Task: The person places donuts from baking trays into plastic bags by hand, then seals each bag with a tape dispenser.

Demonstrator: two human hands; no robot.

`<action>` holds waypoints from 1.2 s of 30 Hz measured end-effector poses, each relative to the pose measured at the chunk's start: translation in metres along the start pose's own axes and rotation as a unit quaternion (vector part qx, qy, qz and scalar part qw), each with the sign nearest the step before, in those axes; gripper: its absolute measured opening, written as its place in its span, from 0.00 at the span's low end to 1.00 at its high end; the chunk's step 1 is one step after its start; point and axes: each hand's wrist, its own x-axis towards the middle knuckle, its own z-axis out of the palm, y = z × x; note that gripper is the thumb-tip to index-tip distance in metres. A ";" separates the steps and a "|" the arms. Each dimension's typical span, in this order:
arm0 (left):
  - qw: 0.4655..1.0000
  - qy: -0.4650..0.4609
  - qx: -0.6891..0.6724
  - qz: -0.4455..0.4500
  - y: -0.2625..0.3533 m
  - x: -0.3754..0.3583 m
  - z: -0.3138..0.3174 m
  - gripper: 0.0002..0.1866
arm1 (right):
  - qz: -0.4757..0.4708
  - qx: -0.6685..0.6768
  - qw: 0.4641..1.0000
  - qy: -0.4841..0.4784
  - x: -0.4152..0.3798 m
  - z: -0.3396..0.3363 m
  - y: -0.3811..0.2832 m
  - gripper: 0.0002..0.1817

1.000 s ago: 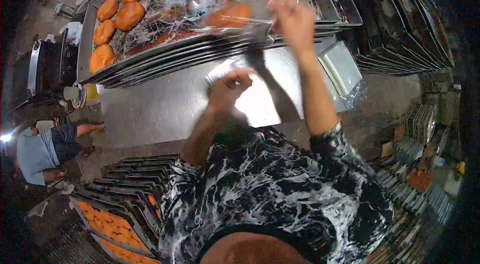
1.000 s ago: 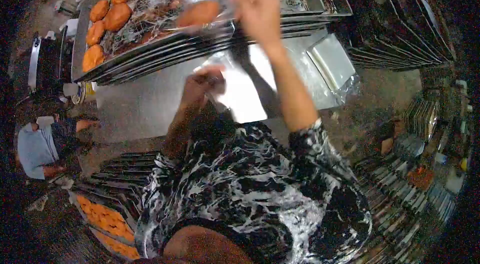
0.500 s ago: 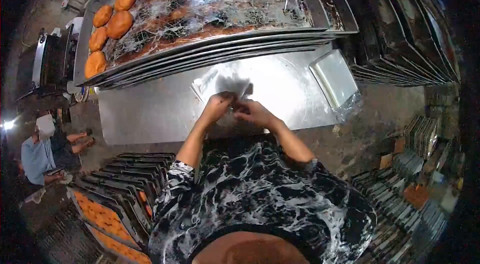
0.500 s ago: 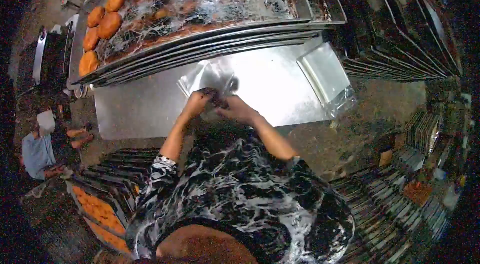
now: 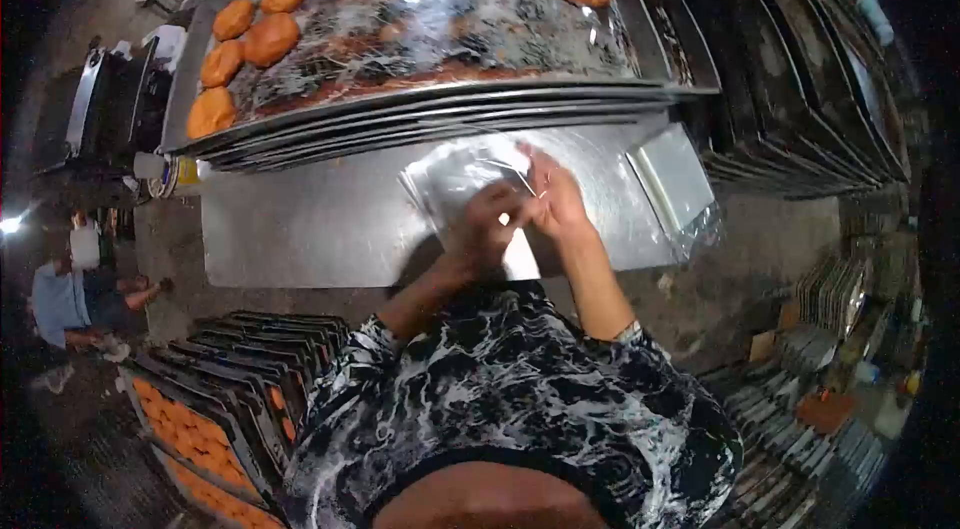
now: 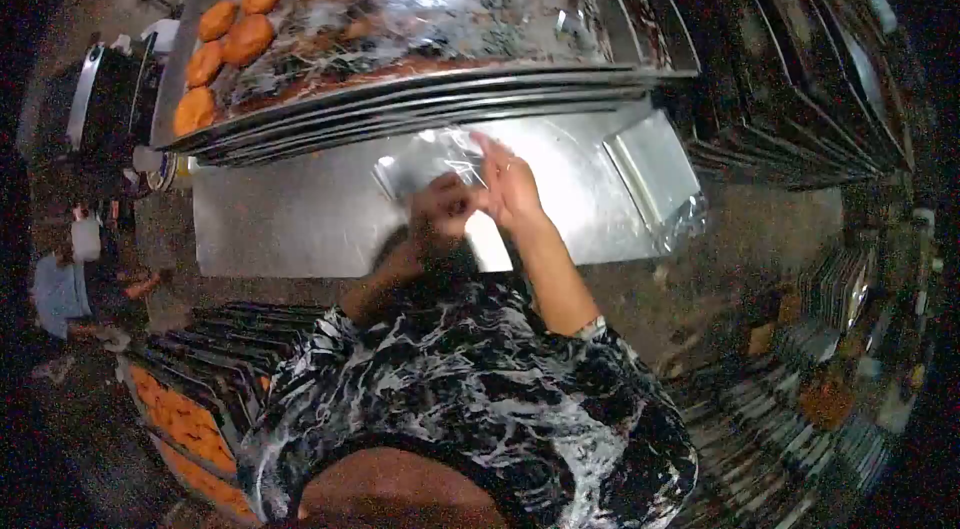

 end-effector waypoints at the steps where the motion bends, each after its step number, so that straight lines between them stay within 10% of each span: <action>1: 0.999 0.031 0.021 0.016 0.005 -0.002 -0.002 0.06 | -0.078 -0.260 0.943 0.193 0.011 0.045 -0.014 0.25; 2: 0.983 0.125 -0.125 0.046 -0.019 0.004 0.005 0.13 | -0.149 -0.175 0.970 0.082 0.022 0.073 -0.017 0.28; 3: 0.969 0.220 0.061 0.095 -0.004 0.019 -0.014 0.20 | -0.218 -0.092 0.971 -0.030 0.031 0.099 -0.014 0.31; 4: 0.903 0.281 -0.318 -0.072 0.016 0.035 -0.032 0.22 | -0.189 -0.053 0.980 -0.043 0.029 0.124 -0.007 0.35; 5: 0.675 0.285 -0.645 -0.217 0.029 0.044 -0.047 0.24 | -0.108 0.004 0.991 -0.078 0.034 0.126 0.006 0.33; 6: 0.704 0.236 -0.643 -0.188 0.001 0.027 -0.069 0.23 | 0.097 -0.070 0.987 0.104 0.037 0.130 0.017 0.30; 7: 0.729 0.186 -0.639 -0.159 -0.026 0.008 -0.089 0.23 | 0.133 -0.023 0.990 -0.036 0.039 0.142 0.020 0.26; 8: 0.758 0.268 -0.556 -0.212 0.010 0.015 -0.107 0.24 | 0.055 -0.285 0.951 -0.109 0.053 0.147 0.011 0.26; 9: 0.771 0.351 -0.459 -0.270 0.042 0.022 -0.127 0.24 | -0.023 -0.516 0.838 -0.172 0.080 0.152 -0.003 0.26; 11: 0.672 0.512 -0.532 -0.056 0.000 0.021 -0.155 0.22 | -0.443 -0.760 0.464 -0.104 0.144 0.188 -0.042 0.35; 12: 0.669 0.515 -0.533 -0.058 0.005 0.023 -0.155 0.22 | -0.480 -0.752 0.439 -0.108 0.193 0.192 -0.056 0.38; 13: 0.664 0.509 -0.546 -0.045 0.019 0.027 -0.159 0.21 | -0.372 -0.886 0.273 0.036 0.226 0.196 -0.054 0.39; 15: 0.658 0.511 -0.552 -0.041 0.033 0.027 -0.160 0.20 | -0.265 -0.944 0.186 -0.063 0.264 0.181 -0.084 0.36; 18: 0.605 0.533 -0.591 0.027 0.025 0.024 -0.172 0.23 | -0.307 -0.823 0.471 -0.087 0.253 0.185 -0.107 0.28; 21: 0.525 0.598 -0.606 0.002 0.028 0.033 -0.167 0.25 | -0.550 -0.716 0.354 -0.242 0.142 0.194 -0.075 0.21; 22: 0.552 0.584 -0.595 -0.027 0.031 0.044 -0.157 0.24 | -0.556 -0.682 0.389 -0.273 0.106 0.204 -0.054 0.17; 23: 0.556 0.570 -0.603 -0.037 0.028 0.049 -0.150 0.24 | -0.631 -0.717 0.209 -0.209 0.097 0.186 -0.038 0.16; 25: 0.713 0.394 -0.568 -0.118 0.023 0.053 -0.125 0.25 | -0.592 -0.766 0.208 -0.143 0.084 0.183 -0.030 0.16; 28: 0.752 0.341 -0.541 -0.163 0.071 0.071 -0.093 0.25 | -0.537 -0.693 0.455 -0.154 0.049 0.150 -0.022 0.15; 32: 0.749 0.279 -0.567 -0.198 0.067 0.072 -0.069 0.23 | -0.599 -0.730 0.329 -0.001 0.043 0.146 -0.040 0.12; 36: 0.768 0.271 -0.555 -0.169 0.068 0.086 -0.065 0.21 | -0.613 -0.651 0.446 0.037 0.027 0.141 -0.021 0.30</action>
